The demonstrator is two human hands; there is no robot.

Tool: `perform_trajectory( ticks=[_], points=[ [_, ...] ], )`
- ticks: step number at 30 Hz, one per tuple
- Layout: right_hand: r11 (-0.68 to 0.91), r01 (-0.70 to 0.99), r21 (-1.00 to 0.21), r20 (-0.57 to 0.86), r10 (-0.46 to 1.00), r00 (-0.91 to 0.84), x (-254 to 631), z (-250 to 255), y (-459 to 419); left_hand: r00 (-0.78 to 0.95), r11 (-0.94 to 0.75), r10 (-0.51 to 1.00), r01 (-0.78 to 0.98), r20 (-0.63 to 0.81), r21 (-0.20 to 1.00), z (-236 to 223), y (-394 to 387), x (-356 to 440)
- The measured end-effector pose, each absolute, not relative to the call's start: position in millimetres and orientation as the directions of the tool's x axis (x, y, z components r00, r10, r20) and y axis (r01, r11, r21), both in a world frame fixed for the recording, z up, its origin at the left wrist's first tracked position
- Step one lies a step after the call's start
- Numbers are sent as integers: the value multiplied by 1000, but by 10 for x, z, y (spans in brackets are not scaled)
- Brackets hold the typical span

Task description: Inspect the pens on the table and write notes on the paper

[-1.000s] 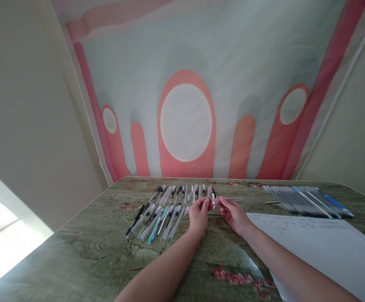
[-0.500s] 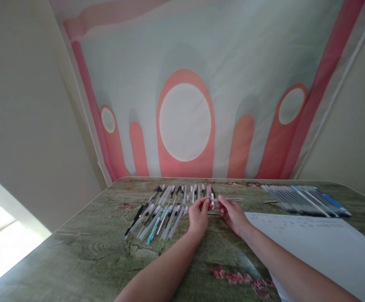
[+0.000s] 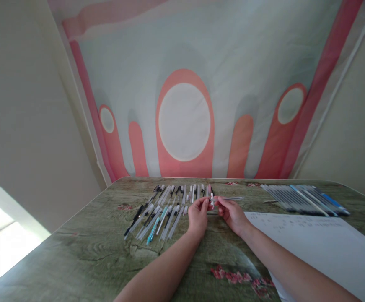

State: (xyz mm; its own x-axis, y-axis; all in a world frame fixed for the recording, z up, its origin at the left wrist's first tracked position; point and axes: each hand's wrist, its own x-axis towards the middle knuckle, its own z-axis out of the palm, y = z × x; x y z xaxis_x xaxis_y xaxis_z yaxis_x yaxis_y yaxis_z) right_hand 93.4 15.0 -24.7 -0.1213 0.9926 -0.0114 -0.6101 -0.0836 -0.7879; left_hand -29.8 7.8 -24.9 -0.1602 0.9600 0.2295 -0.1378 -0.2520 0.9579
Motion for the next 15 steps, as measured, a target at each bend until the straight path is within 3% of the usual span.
perform_trajectory(
  ticks=[11, 15],
  points=[
    [-40, -592, -805, -22, 999, -37, 918, -287, 175, -115, -316, 945, -72, 307, 946, -288, 63, -295],
    [-29, -594, -804, -20, 1000, -22, 917, -300, 180, -83, -299, 954, -148, 289, 943, -274, 63, -261]
  ],
)
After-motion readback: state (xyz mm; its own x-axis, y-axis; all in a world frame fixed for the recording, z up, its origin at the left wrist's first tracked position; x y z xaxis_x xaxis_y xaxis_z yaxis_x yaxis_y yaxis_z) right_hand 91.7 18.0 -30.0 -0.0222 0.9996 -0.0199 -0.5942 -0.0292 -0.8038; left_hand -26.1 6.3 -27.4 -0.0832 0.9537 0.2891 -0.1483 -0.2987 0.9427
